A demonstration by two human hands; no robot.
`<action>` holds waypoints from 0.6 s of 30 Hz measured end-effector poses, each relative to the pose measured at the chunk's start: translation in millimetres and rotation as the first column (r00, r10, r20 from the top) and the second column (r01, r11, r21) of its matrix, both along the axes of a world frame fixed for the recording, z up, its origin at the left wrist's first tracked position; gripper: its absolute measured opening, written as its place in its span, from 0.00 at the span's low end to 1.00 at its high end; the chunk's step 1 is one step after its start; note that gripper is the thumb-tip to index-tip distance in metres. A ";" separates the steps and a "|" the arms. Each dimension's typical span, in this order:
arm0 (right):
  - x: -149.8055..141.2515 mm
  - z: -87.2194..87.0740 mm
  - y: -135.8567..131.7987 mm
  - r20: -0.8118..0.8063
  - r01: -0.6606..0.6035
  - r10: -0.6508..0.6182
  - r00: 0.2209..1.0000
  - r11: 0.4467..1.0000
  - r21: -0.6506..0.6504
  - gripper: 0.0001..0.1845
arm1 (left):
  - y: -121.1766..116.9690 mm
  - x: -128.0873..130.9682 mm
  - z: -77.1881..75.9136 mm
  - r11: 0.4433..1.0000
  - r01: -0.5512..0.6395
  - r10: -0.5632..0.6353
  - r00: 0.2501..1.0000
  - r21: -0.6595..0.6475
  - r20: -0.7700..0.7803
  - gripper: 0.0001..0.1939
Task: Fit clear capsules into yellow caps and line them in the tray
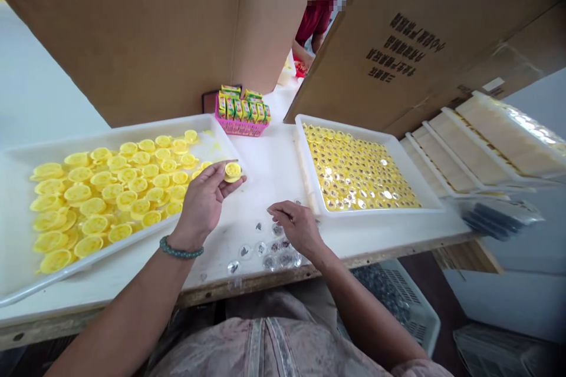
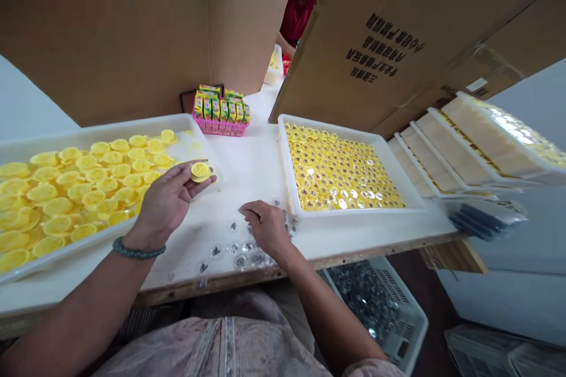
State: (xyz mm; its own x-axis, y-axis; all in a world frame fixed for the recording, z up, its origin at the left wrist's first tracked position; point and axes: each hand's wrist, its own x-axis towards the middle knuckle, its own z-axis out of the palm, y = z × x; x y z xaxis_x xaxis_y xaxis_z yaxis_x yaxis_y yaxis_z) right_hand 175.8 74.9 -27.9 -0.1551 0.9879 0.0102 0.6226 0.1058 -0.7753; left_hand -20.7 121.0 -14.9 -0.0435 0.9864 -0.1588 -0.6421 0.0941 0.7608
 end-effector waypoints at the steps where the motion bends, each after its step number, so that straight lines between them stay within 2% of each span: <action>1: 0.5 3.4 -5.7 0.050 -0.077 0.075 0.996 0.997 0.023 0.09 | -0.2 0.0 0.1 1.000 0.006 -0.006 1.000 0.004 -0.002 0.07; 3: -1.5 8.3 -13.2 0.122 -0.175 0.166 0.979 0.982 0.065 0.09 | -0.7 0.1 0.4 1.000 0.013 -0.013 1.000 0.005 -0.009 0.07; 6: -8.1 8.4 -11.3 0.200 -0.197 0.172 0.965 0.974 0.116 0.10 | -0.8 -0.7 1.1 1.000 0.004 -0.004 1.000 0.003 -0.022 0.07; 11: -30.5 -4.3 23.3 0.344 -0.230 0.149 0.927 0.951 0.207 0.13 | 1.0 -5.4 3.6 0.999 -0.034 0.035 0.999 0.030 -0.031 0.07; 15: -54.4 -18.8 51.8 0.528 -0.223 0.124 0.840 0.966 0.128 0.13 | 1.9 -8.0 5.1 0.997 -0.070 0.071 0.997 0.019 -0.027 0.07; 18: -61.8 -27.7 58.0 0.601 -0.224 0.136 0.788 0.972 0.075 0.14 | 2.3 -9.0 5.1 0.997 -0.082 0.082 0.997 0.011 -0.014 0.07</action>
